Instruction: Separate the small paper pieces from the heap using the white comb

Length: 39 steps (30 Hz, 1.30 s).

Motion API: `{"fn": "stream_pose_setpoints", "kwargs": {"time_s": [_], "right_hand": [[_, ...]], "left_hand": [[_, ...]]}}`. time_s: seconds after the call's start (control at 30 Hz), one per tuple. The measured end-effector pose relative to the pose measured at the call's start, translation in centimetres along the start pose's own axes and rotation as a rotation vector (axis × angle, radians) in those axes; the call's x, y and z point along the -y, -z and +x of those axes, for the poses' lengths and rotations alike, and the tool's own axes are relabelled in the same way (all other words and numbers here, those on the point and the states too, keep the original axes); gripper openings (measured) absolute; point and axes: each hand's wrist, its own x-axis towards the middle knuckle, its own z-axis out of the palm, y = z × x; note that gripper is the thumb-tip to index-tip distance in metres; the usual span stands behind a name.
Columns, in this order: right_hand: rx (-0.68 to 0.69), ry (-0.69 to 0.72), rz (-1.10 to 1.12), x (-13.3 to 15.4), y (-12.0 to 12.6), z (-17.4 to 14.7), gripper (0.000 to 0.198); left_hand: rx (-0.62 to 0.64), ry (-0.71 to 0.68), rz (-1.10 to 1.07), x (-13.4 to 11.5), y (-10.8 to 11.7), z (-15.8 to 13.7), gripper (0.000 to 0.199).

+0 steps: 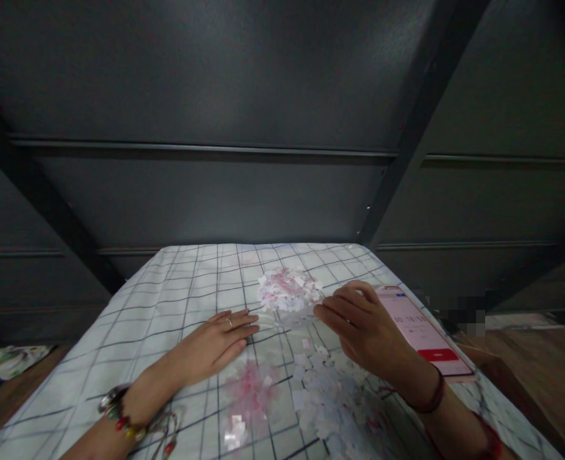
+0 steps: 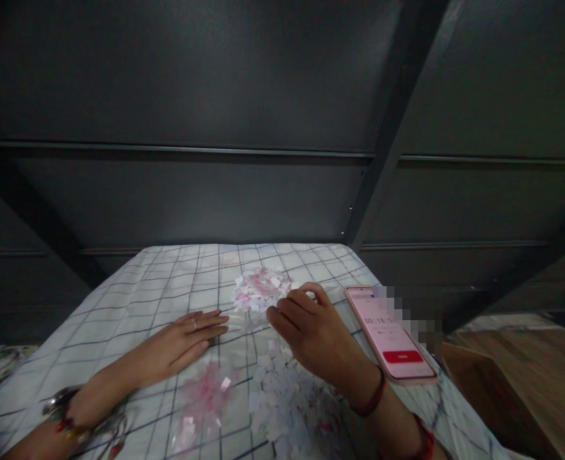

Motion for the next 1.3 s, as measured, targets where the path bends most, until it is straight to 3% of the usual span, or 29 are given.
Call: {"fn": "stream_pose_setpoints", "kwargs": {"time_s": [0.7, 0.87, 1.1, 1.3], "right_hand": [[-0.008, -0.107, 0.066, -2.2, -0.3, -1.5, 0.031], [0.103, -0.137, 0.072, -2.3, -0.4, -1.5, 0.031], [0.070, -0.213, 0.084, -2.7, 0.2, -1.3, 0.028], [0.147, -0.194, 0.156, -2.7, 0.3, -1.3, 0.028]], "left_hand": [[-0.037, -0.020, -0.037, 0.1, -0.1, -0.2, 0.032], [-0.033, -0.012, -0.044, 0.0, 0.0, -0.2, 0.033], [-0.043, -0.014, -0.055, 0.0, 0.1, -0.2, 0.032], [-0.027, -0.009, -0.035, -0.3, 0.4, -0.2, 0.032]]}}
